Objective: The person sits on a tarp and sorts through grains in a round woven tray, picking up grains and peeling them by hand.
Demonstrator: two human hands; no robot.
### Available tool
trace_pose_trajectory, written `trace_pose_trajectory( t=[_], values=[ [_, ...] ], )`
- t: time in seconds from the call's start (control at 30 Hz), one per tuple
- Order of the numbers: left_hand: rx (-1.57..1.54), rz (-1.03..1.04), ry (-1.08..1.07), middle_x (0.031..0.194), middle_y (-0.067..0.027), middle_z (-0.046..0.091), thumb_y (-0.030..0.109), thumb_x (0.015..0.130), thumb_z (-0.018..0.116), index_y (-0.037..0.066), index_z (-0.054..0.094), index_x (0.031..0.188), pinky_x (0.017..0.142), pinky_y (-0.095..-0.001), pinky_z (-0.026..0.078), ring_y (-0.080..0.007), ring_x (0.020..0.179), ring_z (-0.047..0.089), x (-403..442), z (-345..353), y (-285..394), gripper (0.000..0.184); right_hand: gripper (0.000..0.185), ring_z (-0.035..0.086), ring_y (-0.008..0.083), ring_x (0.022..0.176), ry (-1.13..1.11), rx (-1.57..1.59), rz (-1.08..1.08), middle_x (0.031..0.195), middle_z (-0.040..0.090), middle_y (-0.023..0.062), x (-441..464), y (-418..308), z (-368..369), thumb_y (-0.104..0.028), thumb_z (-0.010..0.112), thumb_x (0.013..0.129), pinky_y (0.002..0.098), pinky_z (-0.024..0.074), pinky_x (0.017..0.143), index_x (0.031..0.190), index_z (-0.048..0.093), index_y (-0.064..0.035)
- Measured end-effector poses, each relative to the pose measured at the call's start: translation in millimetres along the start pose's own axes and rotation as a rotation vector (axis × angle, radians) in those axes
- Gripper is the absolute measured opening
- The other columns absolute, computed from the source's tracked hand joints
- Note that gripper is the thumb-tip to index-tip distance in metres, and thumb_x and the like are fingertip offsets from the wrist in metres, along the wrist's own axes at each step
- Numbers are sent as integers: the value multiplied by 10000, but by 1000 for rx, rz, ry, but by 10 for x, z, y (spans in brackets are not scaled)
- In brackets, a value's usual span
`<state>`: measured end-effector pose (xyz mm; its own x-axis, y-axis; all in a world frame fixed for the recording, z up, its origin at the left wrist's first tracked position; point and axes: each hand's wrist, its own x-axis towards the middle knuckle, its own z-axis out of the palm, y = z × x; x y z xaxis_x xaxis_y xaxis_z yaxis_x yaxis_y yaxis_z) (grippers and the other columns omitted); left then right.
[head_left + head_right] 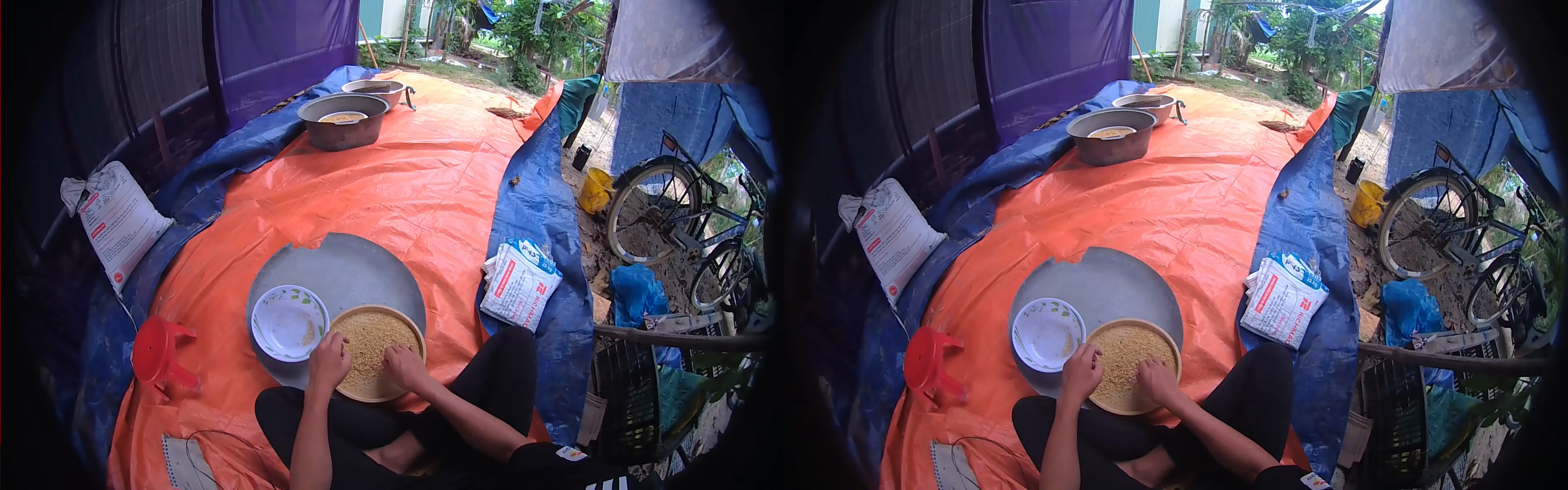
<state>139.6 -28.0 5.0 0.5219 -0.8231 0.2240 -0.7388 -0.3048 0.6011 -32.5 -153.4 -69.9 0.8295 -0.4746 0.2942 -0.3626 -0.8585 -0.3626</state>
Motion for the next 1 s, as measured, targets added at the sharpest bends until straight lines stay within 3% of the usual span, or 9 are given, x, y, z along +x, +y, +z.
trace_pose_trajectory(
  t=[0.13, 0.23, 0.43, 0.63, 0.73, 1.0],
  values=[
    [45, 110, -49, 954, -134, 649, 33, 789, 596, 64, 648, 980, 721, -465, 535, -347, 823, 666, 2, 117, 14, 200, 107, 628, 326, 868, -2, 81, 45, 868, 656, 130, -9, 11, 15, -159, 632, 843, 461, 476, 794, 871, 626, -55],
    [42, 138, -87, 924, -123, 657, 45, 794, 610, 68, 654, 974, 711, -447, 545, -334, 806, 674, -10, 146, 37, 186, 131, 661, 293, 848, -131, 249, 164, 870, 685, 139, 48, -15, -69, -159, 660, 855, 407, 509, 782, 906, 682, -41],
    [-259, 192, -203, 866, -113, 698, 96, 774, 722, 47, 687, 946, 693, -357, 563, -238, 757, 708, -24, 160, 240, 182, 157, 648, 107, 867, -216, 1250, 512, 903, 706, 20, -53, 11, -240, -186, 684, 934, 271, 501, 794, 1004, 725, -51],
    [-328, 307, -226, 843, -74, 697, 95, 776, 725, 80, 663, 929, 665, -356, 559, -228, 755, 710, -75, 221, 440, 166, 150, 611, 67, 876, -256, 1512, 794, 948, 671, -29, -272, 50, -356, -199, 665, 965, 248, 481, 821, 1047, 709, -81],
    [-349, 263, -215, 823, -95, 704, 84, 773, 749, 56, 692, 915, 674, -331, 565, -211, 757, 716, -50, 203, 414, 156, 159, 606, 62, 875, -262, 1573, 811, 942, 662, -31, -249, 2, -305, -215, 655, 975, 241, 476, 814, 1056, 704, -86],
    [-117, 381, -53, 800, -93, 680, 97, 767, 740, 78, 677, 858, 663, -393, 538, -275, 739, 682, -43, 218, 354, 112, 169, 593, 52, 825, -192, 1640, 788, 889, 655, -33, -131, -90, -165, -234, 640, 987, 214, 458, 768, 1025, 707, -83]
  ],
)
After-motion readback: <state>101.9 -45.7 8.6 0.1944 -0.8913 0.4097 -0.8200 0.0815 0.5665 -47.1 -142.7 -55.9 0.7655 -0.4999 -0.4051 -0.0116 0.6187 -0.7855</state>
